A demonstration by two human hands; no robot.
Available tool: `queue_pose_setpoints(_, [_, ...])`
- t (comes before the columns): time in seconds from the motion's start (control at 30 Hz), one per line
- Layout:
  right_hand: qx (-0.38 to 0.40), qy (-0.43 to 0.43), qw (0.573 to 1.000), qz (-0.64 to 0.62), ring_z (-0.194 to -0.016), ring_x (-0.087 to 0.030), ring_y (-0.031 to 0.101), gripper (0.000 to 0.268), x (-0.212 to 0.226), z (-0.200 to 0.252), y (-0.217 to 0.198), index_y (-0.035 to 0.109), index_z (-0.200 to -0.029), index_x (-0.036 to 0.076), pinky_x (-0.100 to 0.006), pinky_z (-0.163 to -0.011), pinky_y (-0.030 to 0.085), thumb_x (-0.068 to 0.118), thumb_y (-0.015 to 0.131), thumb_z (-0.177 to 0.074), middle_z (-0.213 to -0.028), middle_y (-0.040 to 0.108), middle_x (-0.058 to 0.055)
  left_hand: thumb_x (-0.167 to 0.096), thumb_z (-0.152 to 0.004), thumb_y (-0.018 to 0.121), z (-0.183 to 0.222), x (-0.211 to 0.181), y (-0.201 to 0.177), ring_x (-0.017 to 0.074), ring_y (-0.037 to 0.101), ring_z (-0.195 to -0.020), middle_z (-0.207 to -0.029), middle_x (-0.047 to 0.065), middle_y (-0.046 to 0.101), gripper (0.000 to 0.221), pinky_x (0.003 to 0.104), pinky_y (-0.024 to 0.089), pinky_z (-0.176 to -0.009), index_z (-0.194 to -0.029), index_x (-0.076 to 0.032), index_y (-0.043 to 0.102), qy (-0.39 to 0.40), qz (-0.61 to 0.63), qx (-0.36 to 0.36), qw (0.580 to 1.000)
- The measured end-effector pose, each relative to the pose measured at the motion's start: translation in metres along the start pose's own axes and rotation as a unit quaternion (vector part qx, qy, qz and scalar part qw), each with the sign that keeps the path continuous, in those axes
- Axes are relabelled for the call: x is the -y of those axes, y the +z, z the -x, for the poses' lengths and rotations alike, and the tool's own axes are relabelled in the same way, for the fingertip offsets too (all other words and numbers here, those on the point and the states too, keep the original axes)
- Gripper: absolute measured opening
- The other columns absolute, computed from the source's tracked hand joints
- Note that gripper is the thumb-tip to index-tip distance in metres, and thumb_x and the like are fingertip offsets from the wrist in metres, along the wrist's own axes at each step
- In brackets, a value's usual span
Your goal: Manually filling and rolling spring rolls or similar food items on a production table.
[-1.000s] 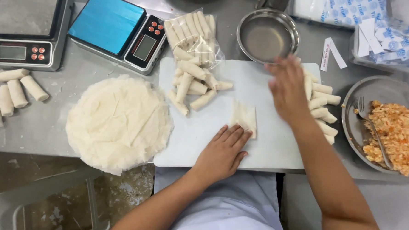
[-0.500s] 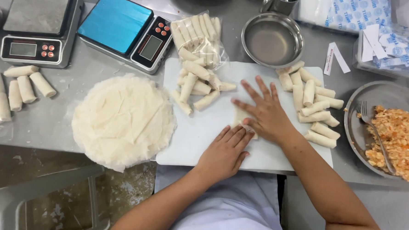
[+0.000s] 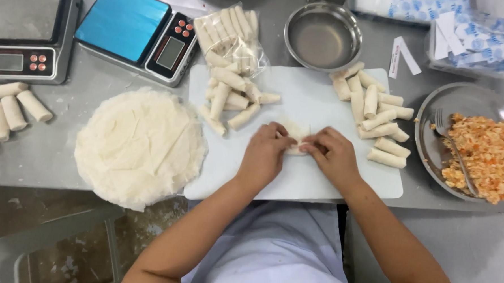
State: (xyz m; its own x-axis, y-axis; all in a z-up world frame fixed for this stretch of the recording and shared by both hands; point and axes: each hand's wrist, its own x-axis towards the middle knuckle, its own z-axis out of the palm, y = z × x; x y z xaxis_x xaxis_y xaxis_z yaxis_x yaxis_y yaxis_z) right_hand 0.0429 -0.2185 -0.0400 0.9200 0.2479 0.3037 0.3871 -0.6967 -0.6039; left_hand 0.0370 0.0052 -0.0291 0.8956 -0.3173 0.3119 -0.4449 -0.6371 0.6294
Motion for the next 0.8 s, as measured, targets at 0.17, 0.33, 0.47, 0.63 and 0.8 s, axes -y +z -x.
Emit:
queue_pose_setpoints(0.17, [-0.014,-0.133,0.982,0.135,-0.092,-0.025,0.068,0.019,-0.001,0.007,0.007,0.076,-0.111,0.015,-0.035,-0.079,0.058,0.025,0.073,-0.095,-0.103,0.066,-0.004,-0.002,-0.095,0.060,0.010,-0.001,-0.012,0.0260,0.068,-0.095,-0.099,0.011,0.071,0.032,0.035,0.055,-0.083,-0.125,-0.009,0.069,0.121,-0.153,-0.004,0.981])
queue_pose_setpoints(0.33, [-0.007,-0.189,0.969,0.161,-0.091,-0.029,0.070,0.020,0.009,-0.006,-0.004,0.064,-0.121,0.009,-0.039,-0.078,0.059,0.018,0.062,-0.104,-0.099,0.064,-0.010,-0.005,-0.092,0.062,-0.007,0.010,-0.013,0.0290,0.066,-0.093,-0.100,0.012,0.070,0.028,0.038,0.055,-0.078,-0.119,-0.007,0.070,0.132,-0.133,0.042,0.981])
queue_pose_setpoints(0.47, [0.020,-0.078,0.995,0.061,-0.089,-0.031,0.068,0.017,0.003,-0.019,-0.006,0.074,-0.114,0.015,-0.042,-0.077,0.057,0.022,0.066,-0.101,-0.098,0.063,-0.006,-0.014,-0.090,0.068,-0.017,0.015,-0.009,0.0265,0.060,-0.093,-0.104,0.005,0.060,0.015,0.039,0.048,-0.077,-0.101,-0.018,0.077,0.085,-0.121,-0.027,0.989])
queue_pose_setpoints(0.63, [0.018,-0.091,0.984,0.151,-0.099,-0.031,0.067,0.035,0.007,-0.014,0.007,0.070,-0.126,0.009,-0.041,-0.082,0.058,0.032,0.066,-0.100,-0.108,0.061,-0.011,-0.009,-0.095,0.058,-0.016,0.003,-0.018,0.0259,0.053,-0.104,-0.117,0.005,0.054,0.031,0.039,0.043,-0.080,-0.122,-0.015,0.072,0.073,-0.220,0.010,0.973])
queue_pose_setpoints(0.8, [0.057,-0.094,0.994,0.012,-0.081,-0.033,0.066,0.027,0.009,-0.025,-0.013,0.073,-0.110,0.009,-0.046,-0.074,0.056,0.029,0.075,-0.091,-0.084,0.060,-0.009,-0.010,-0.100,0.053,-0.014,0.018,-0.002,0.0333,0.068,-0.097,-0.113,0.013,0.068,0.031,0.045,0.053,-0.082,-0.129,-0.011,0.066,0.083,-0.138,0.116,0.980])
